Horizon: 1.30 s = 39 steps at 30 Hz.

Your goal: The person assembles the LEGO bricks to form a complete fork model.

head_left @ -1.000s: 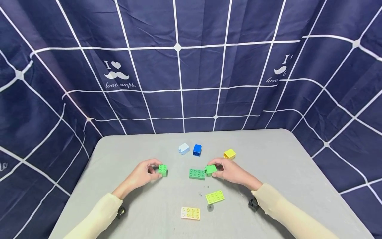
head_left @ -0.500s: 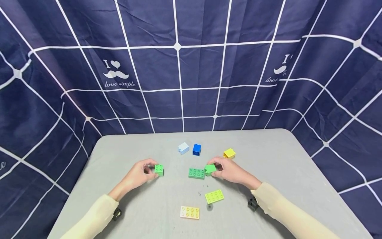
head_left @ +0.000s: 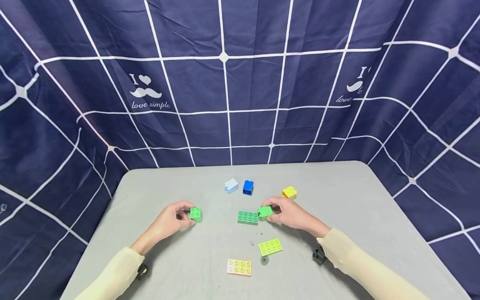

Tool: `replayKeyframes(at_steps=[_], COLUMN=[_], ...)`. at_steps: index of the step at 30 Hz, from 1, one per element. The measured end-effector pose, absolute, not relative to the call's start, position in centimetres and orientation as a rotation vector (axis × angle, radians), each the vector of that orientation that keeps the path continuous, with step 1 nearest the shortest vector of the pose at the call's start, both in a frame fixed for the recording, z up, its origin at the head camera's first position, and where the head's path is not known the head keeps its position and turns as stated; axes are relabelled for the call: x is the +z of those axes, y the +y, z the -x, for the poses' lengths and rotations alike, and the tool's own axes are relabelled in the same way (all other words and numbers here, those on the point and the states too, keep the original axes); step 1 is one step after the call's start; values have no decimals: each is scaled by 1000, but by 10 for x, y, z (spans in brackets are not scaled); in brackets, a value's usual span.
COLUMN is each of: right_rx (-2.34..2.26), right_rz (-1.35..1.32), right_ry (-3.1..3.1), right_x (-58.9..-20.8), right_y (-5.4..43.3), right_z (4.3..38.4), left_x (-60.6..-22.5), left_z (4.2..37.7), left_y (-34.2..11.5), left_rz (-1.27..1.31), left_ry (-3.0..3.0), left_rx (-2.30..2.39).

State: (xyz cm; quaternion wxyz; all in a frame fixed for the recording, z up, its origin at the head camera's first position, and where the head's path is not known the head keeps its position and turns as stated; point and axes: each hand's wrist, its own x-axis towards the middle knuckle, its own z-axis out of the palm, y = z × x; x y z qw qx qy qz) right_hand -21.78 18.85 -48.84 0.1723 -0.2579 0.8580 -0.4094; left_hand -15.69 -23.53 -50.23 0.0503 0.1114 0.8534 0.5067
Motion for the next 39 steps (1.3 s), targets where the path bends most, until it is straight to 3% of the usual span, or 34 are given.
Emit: replayKeyframes(at_steps=[39], right_rx=[-1204], right_rz=[701], right_ry=[2500], right_x=[-486], right_y=[193], right_z=[214], left_x=[-504], left_z=[160], left_y=[-242], left_rz=[-397], left_ry=[2516], left_rx=[1572])
